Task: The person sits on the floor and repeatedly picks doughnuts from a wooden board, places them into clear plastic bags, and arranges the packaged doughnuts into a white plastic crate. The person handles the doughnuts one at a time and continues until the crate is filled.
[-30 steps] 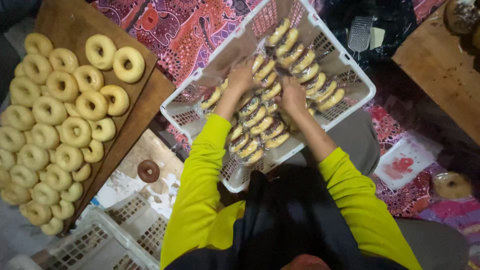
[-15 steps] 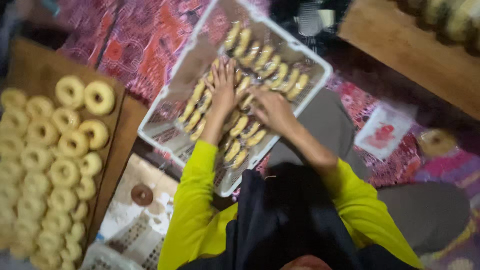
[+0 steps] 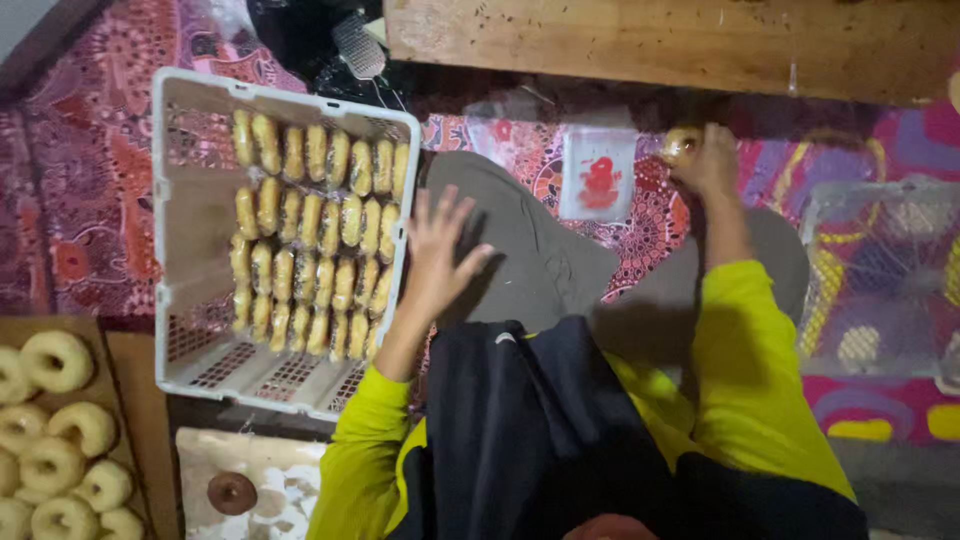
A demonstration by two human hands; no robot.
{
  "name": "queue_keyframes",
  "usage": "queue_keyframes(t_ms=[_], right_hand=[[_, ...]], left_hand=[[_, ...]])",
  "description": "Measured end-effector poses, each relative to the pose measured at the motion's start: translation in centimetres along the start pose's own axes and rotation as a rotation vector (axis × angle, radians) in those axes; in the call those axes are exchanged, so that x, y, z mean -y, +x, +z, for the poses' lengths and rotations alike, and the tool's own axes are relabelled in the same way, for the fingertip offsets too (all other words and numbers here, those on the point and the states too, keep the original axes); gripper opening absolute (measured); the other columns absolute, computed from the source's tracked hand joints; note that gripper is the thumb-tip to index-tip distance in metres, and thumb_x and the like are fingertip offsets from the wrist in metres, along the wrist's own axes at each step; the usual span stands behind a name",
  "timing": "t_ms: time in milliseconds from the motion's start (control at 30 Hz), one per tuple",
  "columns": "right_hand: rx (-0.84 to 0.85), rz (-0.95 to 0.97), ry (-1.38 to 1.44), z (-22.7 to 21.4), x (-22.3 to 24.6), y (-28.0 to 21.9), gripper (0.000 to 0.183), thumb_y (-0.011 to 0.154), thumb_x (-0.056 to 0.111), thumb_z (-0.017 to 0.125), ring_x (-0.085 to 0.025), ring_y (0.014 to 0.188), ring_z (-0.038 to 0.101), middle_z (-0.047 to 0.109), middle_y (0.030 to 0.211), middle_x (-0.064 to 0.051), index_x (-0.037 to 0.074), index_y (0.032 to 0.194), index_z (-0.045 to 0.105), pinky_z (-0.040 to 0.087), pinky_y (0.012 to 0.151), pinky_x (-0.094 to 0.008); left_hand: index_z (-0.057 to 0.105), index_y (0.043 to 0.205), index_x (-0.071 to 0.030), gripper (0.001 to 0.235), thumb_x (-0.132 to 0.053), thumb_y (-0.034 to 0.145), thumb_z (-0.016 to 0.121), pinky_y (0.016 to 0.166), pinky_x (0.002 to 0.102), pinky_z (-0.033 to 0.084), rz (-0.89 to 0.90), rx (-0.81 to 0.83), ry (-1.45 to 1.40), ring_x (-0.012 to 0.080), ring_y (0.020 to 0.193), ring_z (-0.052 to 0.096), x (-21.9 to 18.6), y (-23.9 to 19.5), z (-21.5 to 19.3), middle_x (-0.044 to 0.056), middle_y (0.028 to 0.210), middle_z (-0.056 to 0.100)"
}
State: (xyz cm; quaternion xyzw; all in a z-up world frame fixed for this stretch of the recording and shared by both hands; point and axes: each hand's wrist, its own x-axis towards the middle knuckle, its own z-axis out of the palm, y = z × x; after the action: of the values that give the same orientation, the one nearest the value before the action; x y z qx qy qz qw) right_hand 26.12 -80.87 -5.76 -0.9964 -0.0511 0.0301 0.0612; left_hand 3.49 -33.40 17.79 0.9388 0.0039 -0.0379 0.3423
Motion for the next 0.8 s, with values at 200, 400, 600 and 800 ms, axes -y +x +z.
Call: queue_keyframes(t_ms=[200, 400, 600, 800], right_hand=[[0.627, 0.071, 1.412, -5.3, 8.4, -8.2, 0.067, 0.09, 0.029, 0.072, -0.024, 0.12, 0.062, 0.06, 0.138, -0.011, 0.005, 0.148, 0.047, 0.051, 0.094, -0.038], [1.072, -0.133, 1.925, -8.8, 22.4, -17.6, 0.072, 0.101, 0.048, 0.056, -0.029, 0.13, 0.059, 0.057, 0.143, -0.018, -0.002, 0.15, 0.042, 0.05, 0.106, -0.042], [0.831, 0.026, 1.78, -12.5, 22.9, -15.1, 0.057, 0.109, 0.041, 0.046, -0.027, 0.12, 0.063, 0.06, 0.139, -0.021, -0.004, 0.144, 0.049, 0.05, 0.101, -0.04], [0.687, 0.148, 1.666, -10.9, 17.5, -17.4, 0.041, 0.107, 0.028, 0.057, -0.019, 0.108, 0.066, 0.068, 0.123, -0.013, -0.002, 0.134, 0.059, 0.053, 0.093, -0.031]], left_hand=[[0.04, 0.154, -0.008, 0.081, -0.037, 0.089, 0.077, 0.122, 0.051, 0.033, 0.088, 0.002, -0.43, 0.0404, 0.151, 0.036, -5.1, 0.2, 2.8, 0.017, 0.164, 0.035], [0.061, 0.139, -0.008, 0.06, -0.035, 0.089, 0.08, 0.108, 0.039, 0.051, -0.104, -0.07, -0.664, 0.0272, 0.127, 0.066, 0.9, -1.0, 4.7, 0.017, 0.137, 0.069], [0.047, 0.15, -0.007, 0.051, -0.03, 0.106, 0.061, 0.119, 0.039, 0.036, -0.306, -0.456, -0.602, 0.0271, 0.138, 0.052, 22.7, 4.0, -0.3, 0.019, 0.145, 0.058], [0.043, 0.136, 0.0, 0.056, -0.032, 0.098, 0.069, 0.115, 0.041, 0.04, -0.321, -0.322, -0.391, 0.0345, 0.132, 0.054, 25.1, 11.4, 3.6, 0.027, 0.136, 0.055]])
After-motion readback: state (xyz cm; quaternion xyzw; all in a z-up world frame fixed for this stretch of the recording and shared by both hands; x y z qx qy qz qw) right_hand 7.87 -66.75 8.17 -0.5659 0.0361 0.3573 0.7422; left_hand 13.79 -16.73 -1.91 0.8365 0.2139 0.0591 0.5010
